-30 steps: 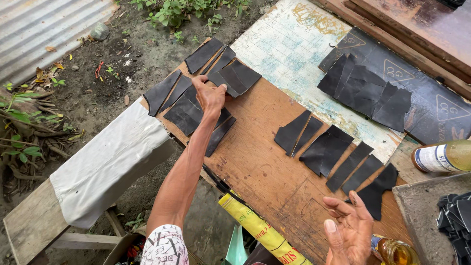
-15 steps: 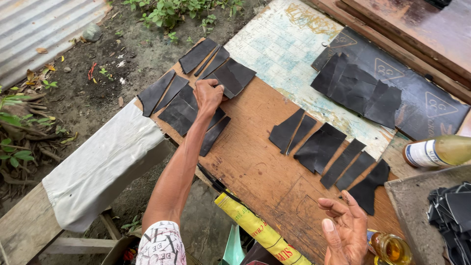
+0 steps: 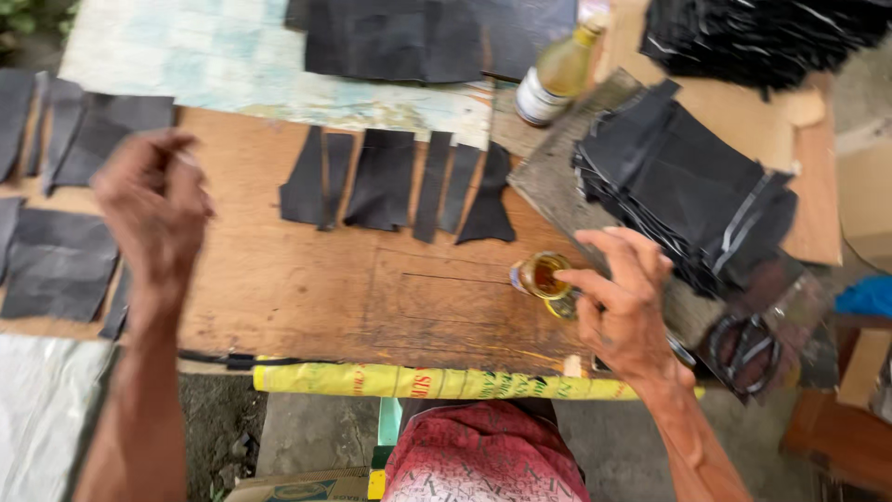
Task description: The person sorts and organizes black leather pieces on a wooden workbench. They pick up individual pieces, turn them over to inspect the texture, and place them into separate piles based on their shape and size.
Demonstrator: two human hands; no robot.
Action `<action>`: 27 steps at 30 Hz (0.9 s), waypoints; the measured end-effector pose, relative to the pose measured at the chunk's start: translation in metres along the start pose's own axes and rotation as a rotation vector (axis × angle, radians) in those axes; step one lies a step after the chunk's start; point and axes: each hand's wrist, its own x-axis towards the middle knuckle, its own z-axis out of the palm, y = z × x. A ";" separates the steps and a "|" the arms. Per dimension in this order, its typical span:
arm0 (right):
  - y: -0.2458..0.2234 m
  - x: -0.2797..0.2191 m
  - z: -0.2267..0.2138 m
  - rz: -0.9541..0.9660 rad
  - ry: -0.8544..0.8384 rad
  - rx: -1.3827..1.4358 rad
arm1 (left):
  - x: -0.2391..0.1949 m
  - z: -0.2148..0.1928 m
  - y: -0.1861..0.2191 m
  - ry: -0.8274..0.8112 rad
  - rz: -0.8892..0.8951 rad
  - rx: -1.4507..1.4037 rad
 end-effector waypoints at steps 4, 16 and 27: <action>0.009 -0.006 0.002 -0.037 -0.108 0.024 | -0.080 0.092 0.109 -0.197 -0.150 -0.414; 0.037 -0.019 0.014 -0.060 -0.119 0.043 | -0.155 0.251 0.181 -0.532 0.122 -0.387; 0.043 -0.012 0.015 -0.059 -0.126 0.120 | -0.145 0.260 0.172 -0.592 0.132 -0.291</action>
